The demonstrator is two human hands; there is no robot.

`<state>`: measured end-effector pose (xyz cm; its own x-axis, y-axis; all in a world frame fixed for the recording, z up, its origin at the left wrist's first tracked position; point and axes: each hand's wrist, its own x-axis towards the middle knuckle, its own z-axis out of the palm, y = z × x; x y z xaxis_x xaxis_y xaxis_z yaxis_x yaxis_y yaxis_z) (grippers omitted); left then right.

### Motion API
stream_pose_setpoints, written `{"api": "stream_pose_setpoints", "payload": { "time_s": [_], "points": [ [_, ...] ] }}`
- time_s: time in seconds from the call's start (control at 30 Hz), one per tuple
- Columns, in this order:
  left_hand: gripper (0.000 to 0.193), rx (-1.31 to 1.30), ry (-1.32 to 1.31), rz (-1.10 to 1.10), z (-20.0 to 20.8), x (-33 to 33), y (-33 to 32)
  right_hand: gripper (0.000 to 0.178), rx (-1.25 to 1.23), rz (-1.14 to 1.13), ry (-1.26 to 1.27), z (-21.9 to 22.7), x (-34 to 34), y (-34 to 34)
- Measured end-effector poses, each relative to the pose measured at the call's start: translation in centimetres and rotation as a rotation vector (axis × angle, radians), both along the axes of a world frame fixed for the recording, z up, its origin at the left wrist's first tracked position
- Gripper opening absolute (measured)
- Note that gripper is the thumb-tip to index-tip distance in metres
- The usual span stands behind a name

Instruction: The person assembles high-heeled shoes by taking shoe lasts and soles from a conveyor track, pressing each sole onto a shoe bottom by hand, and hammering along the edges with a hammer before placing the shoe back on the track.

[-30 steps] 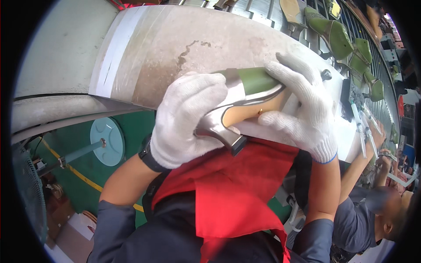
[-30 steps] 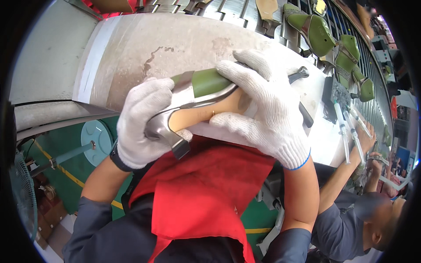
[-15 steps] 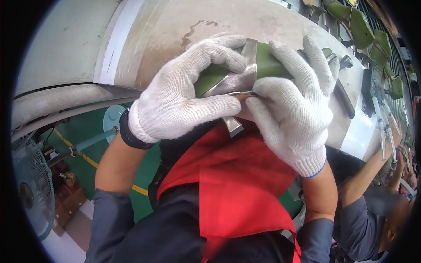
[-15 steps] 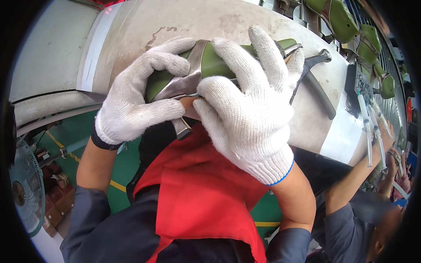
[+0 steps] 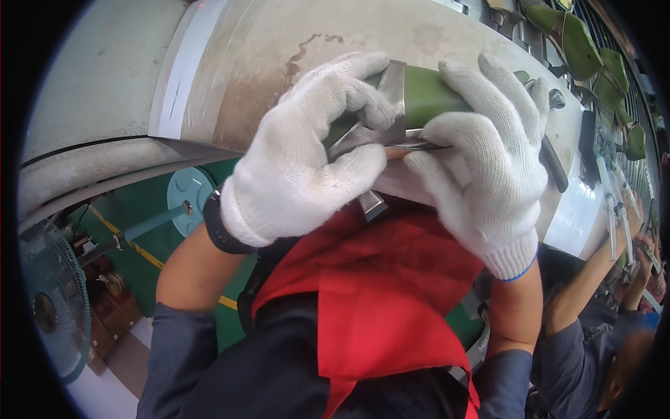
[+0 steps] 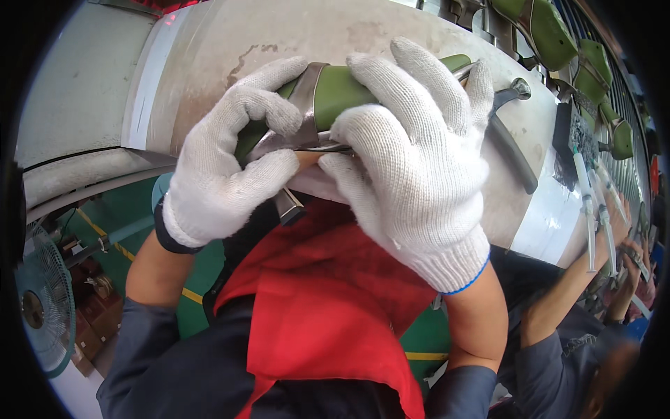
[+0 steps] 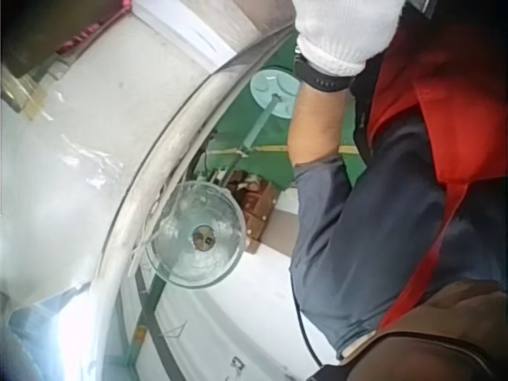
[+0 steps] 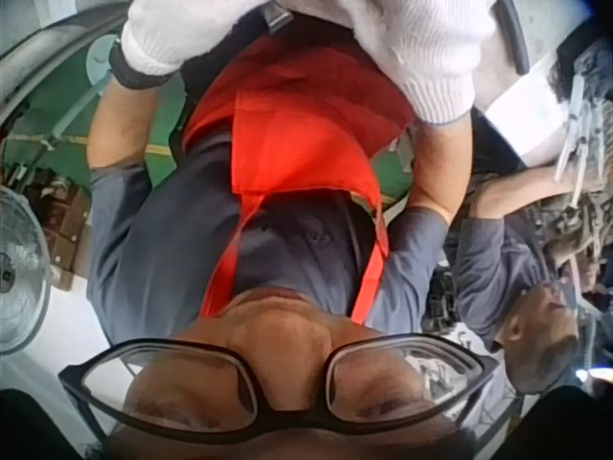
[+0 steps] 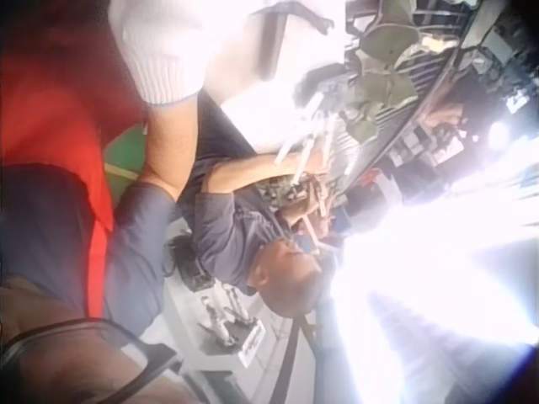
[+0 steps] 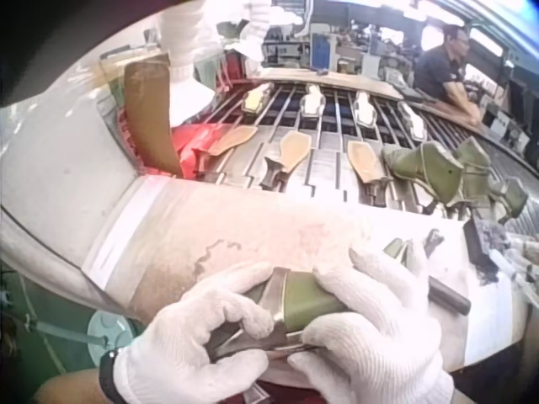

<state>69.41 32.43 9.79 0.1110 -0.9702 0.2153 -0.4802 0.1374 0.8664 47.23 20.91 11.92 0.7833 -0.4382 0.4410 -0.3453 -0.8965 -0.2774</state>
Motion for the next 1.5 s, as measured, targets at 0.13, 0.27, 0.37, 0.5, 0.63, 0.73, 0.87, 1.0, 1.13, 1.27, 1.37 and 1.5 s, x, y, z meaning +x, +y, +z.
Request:
{"api": "stream_pose_setpoints", "payload": {
  "time_s": [0.13,0.27,0.37,0.5,0.63,0.73,0.87,1.0,1.13,1.27,1.37,1.5],
  "points": [
    [0.025,0.076,0.037,-0.100,0.8,0.9,-0.7,0.026,-0.047,0.015,0.015,-0.1,0.1,-0.2],
    [0.025,0.094,-0.030,-0.095,0.9,0.8,-0.9,0.023,-0.056,0.004,-0.003,-0.9,0.3,0.0],
    [0.025,0.108,-0.005,-0.069,1.1,0.3,-1.3,0.022,-0.048,-0.013,-0.030,-1.0,0.4,0.1],
    [0.024,0.076,-0.051,-0.103,1.2,0.4,-1.7,0.022,-0.033,-0.038,-0.045,-1.2,0.5,0.3],
    [0.025,0.087,-0.148,-0.053,1.5,-0.7,-1.9,0.022,0.045,-0.072,0.018,1.0,1.0,0.6],
    [0.031,0.082,-0.171,-0.014,1.4,-0.8,-1.7,0.025,0.072,-0.073,0.047,2.2,1.1,0.1],
    [0.062,0.099,-0.082,-0.118,1.4,0.9,-2.5,0.035,0.163,0.017,0.015,1.9,-1.0,-1.9],
    [0.084,0.164,-0.232,-0.248,2.3,1.4,-4.3,0.033,0.151,0.039,0.034,1.6,-2.2,-2.1],
    [0.080,0.137,-0.327,-0.257,2.2,0.4,-5.2,0.026,0.117,0.014,0.049,1.5,-1.8,-1.8],
    [0.075,0.134,-0.341,-0.166,2.4,-0.8,-5.1,0.034,0.120,-0.034,-0.010,1.5,-1.1,-1.7],
    [0.073,0.102,-0.370,-0.134,2.4,-1.1,-4.7,0.059,0.146,-0.064,-0.075,1.6,-1.8,-3.0],
    [0.073,0.014,-0.427,-0.061,1.2,-1.9,-3.5,0.042,0.353,-0.556,-0.388,-2.1,-5.9,-3.4]
  ]
}}
